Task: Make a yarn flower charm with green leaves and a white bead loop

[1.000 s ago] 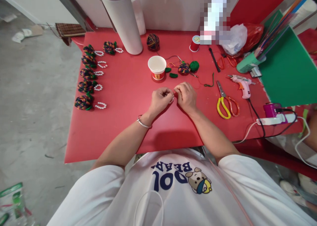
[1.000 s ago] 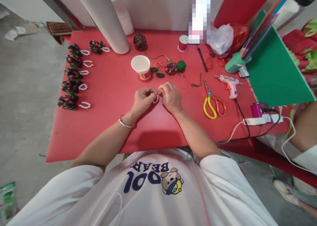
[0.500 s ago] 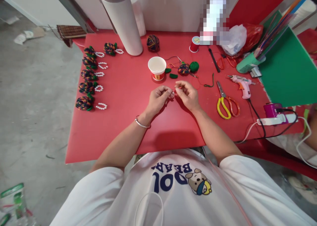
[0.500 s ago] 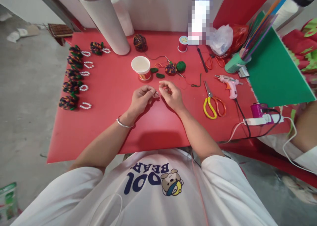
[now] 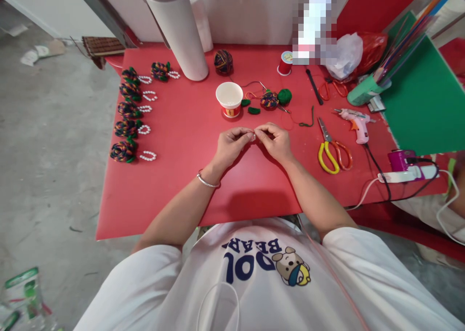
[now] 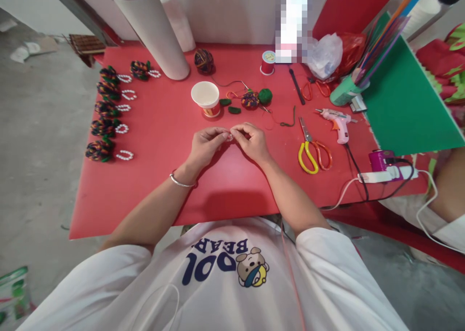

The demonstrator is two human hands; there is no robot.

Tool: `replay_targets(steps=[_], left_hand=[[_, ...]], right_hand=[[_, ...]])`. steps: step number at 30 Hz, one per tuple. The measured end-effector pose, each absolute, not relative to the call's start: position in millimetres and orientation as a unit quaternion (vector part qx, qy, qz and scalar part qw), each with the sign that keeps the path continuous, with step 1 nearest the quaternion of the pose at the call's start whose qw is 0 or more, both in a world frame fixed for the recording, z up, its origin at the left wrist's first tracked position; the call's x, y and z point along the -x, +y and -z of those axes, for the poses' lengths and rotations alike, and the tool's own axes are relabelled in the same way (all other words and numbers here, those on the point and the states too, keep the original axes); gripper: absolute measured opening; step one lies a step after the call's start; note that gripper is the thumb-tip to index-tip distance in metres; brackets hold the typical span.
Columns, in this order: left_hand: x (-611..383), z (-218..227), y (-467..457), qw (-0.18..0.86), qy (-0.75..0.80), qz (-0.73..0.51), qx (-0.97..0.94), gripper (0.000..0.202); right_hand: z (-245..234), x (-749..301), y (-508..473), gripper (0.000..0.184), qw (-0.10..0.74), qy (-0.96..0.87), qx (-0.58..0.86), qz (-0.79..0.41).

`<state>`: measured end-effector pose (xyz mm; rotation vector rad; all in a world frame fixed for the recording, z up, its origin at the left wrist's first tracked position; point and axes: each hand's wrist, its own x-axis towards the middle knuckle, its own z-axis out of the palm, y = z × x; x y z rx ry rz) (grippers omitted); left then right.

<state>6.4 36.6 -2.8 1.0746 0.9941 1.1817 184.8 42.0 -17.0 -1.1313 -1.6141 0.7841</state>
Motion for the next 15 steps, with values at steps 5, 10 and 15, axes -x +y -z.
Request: replay_targets(steps=[5,10,15], left_hand=[[-4.9,2.7,37.3,0.58,0.432,-0.501,-0.475,0.028],[-4.8,9.2,39.6,0.558,0.429,-0.493,-0.51,0.022],[-6.7,11.3,39.7,0.55,0.449,-0.483,-0.512,0.016]], right_hand=[[12.5,-183.8,39.4,0.036,0.477,-0.669,0.471,-0.321],[9.6,-183.2,37.9,0.03,0.474,-0.682,0.456,-0.32],[14.6,-184.5,40.3,0.032,0.476,-0.681,0.469,-0.3]])
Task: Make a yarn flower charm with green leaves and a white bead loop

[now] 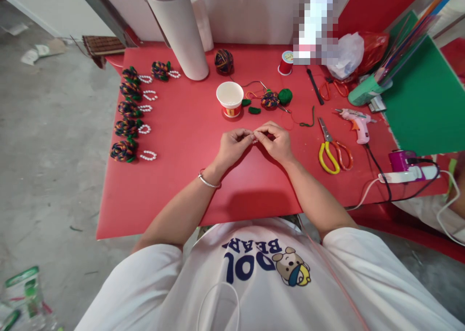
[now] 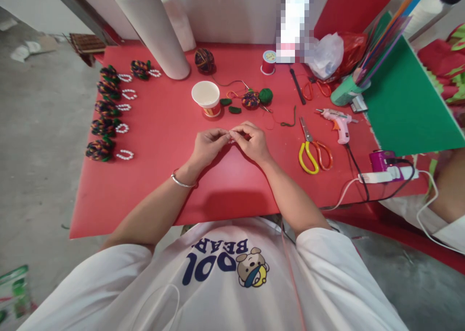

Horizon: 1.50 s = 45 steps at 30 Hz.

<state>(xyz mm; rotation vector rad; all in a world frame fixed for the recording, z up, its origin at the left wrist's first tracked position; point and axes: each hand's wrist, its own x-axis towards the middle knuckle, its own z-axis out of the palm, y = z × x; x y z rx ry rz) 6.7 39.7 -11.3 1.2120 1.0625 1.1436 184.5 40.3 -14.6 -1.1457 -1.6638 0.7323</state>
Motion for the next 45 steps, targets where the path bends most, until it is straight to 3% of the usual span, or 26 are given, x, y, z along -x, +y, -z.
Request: replay_targets(steps=[16,24,28,32,38,45], left_hand=[[-5.8,1.4,36.6,0.553,0.428,-0.473,-0.535,0.014],[-5.9,2.7,36.8,0.588,0.416,-0.487,-0.494,0.013],[-5.4,2.2,35.4,0.599,0.411,-0.492,-0.479,0.023],[-5.5,4.7,36.0,0.597,0.415,-0.485,-0.486,0.032],[-4.8,12.1,39.8,0.572,0.421,-0.504,-0.491,0.03],[-3.7,10.9,40.6,0.594,0.386,-0.49,-0.508,0.039]], right_hand=[[17.5,-183.4,40.6,0.039,0.481,-0.694,0.458,-0.279],[19.1,-182.1,42.8,0.052,0.477,-0.626,0.466,-0.404],[13.8,-182.7,40.7,0.057,0.47,-0.582,0.454,-0.484],[7.2,-181.9,37.3,0.055,0.478,-0.573,0.45,-0.492],[9.4,-181.6,38.6,0.05,0.474,-0.579,0.428,-0.507],[11.0,-185.6,41.0,0.038,0.488,-0.61,0.441,-0.443]])
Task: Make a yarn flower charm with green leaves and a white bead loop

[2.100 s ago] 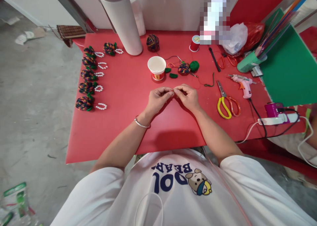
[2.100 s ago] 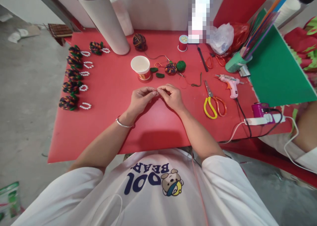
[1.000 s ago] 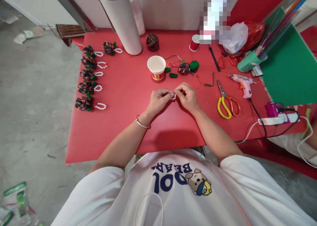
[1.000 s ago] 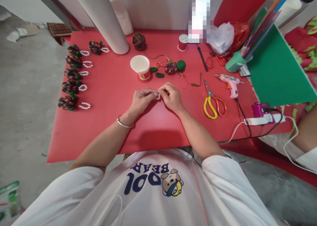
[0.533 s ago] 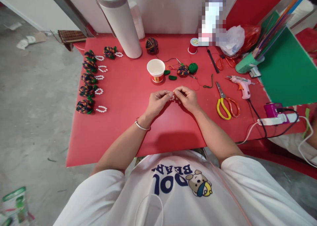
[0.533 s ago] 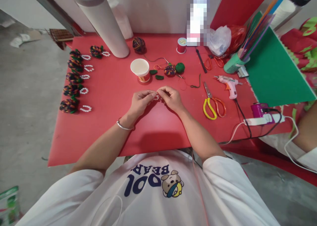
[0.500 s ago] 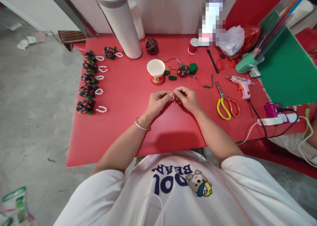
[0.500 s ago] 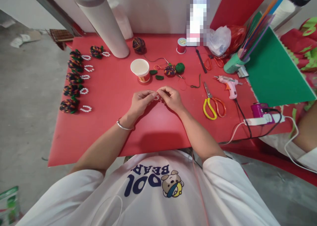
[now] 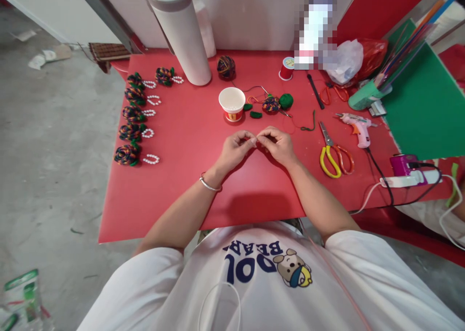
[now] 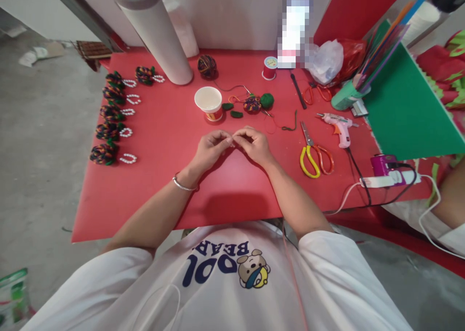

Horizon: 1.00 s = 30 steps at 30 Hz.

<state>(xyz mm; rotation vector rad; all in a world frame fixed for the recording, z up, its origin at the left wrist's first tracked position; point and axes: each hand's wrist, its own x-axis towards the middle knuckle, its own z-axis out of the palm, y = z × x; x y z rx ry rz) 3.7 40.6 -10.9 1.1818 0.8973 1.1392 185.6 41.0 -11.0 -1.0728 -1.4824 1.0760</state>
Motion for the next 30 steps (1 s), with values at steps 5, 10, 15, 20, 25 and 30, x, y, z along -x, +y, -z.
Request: replay_targets(steps=[5,10,15,20,25,30], left_hand=[[-3.7,9.8,39.9,0.64,0.374,-0.441,-0.506,0.041],[-4.2,7.1,39.1,0.633,0.391,-0.442,-0.5,0.025],[-3.4,4.5,37.3,0.605,0.406,-0.434,-0.53,0.012],[-4.4,5.6,37.1,0.622,0.4,-0.438,-0.511,0.009],[-4.6,5.7,37.8,0.639,0.378,-0.447,-0.499,0.02],[-4.7,6.1,37.5,0.624,0.383,-0.464,-0.498,0.028]], right_hand=[[11.5,-187.0,41.7,0.042,0.476,-0.589,0.452,-0.47],[10.0,-188.6,43.3,0.039,0.501,-0.608,0.448,-0.423],[8.6,-189.5,43.7,0.038,0.498,-0.617,0.443,-0.418],[8.3,-188.4,42.9,0.04,0.485,-0.609,0.442,-0.447],[6.7,-188.8,42.2,0.04,0.478,-0.614,0.442,-0.446],[9.1,-190.1,43.5,0.042,0.476,-0.605,0.443,-0.459]])
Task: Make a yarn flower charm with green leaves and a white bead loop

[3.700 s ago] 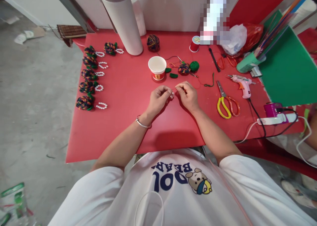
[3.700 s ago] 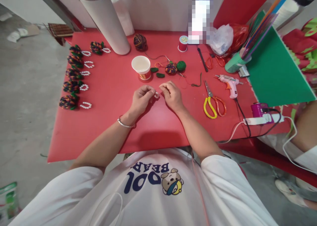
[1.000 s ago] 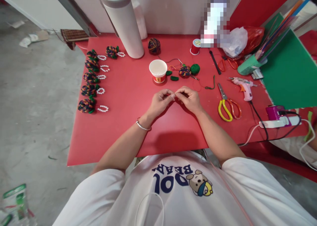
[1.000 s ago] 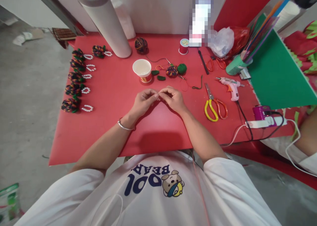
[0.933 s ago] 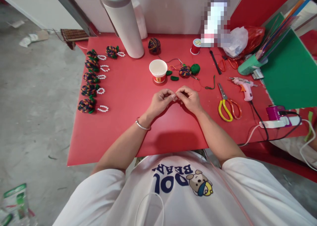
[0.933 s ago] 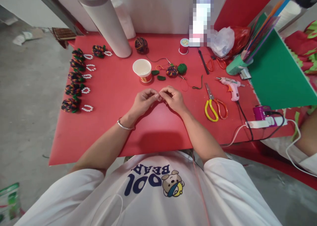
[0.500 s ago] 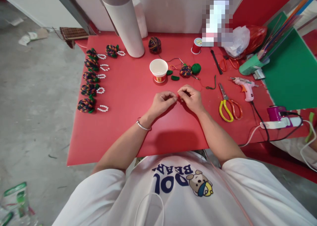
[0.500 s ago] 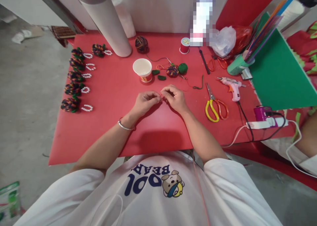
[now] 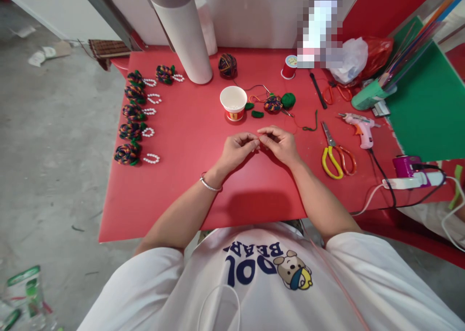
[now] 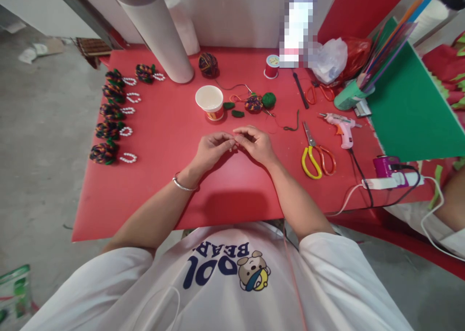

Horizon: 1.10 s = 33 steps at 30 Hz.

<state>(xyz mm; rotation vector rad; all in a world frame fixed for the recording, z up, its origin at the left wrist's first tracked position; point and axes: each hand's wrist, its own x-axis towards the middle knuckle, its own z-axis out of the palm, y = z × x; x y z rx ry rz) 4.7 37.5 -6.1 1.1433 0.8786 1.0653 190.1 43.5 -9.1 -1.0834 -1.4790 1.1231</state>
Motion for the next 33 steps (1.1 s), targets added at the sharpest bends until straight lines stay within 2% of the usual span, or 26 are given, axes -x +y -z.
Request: replay_targets(steps=[9,20,33], left_hand=[[-3.7,2.0,38.1,0.622,0.407,-0.466,-0.48,0.022],[-6.5,0.4,36.5,0.627,0.411,-0.468,-0.468,0.019],[-8.8,4.5,35.1,0.608,0.421,-0.474,-0.478,0.019]], right_hand=[[7.4,-191.6,43.9,0.033,0.468,-0.631,0.468,-0.405],[8.7,-189.4,43.9,0.03,0.483,-0.633,0.448,-0.406],[8.8,-189.6,42.2,0.035,0.475,-0.643,0.452,-0.396]])
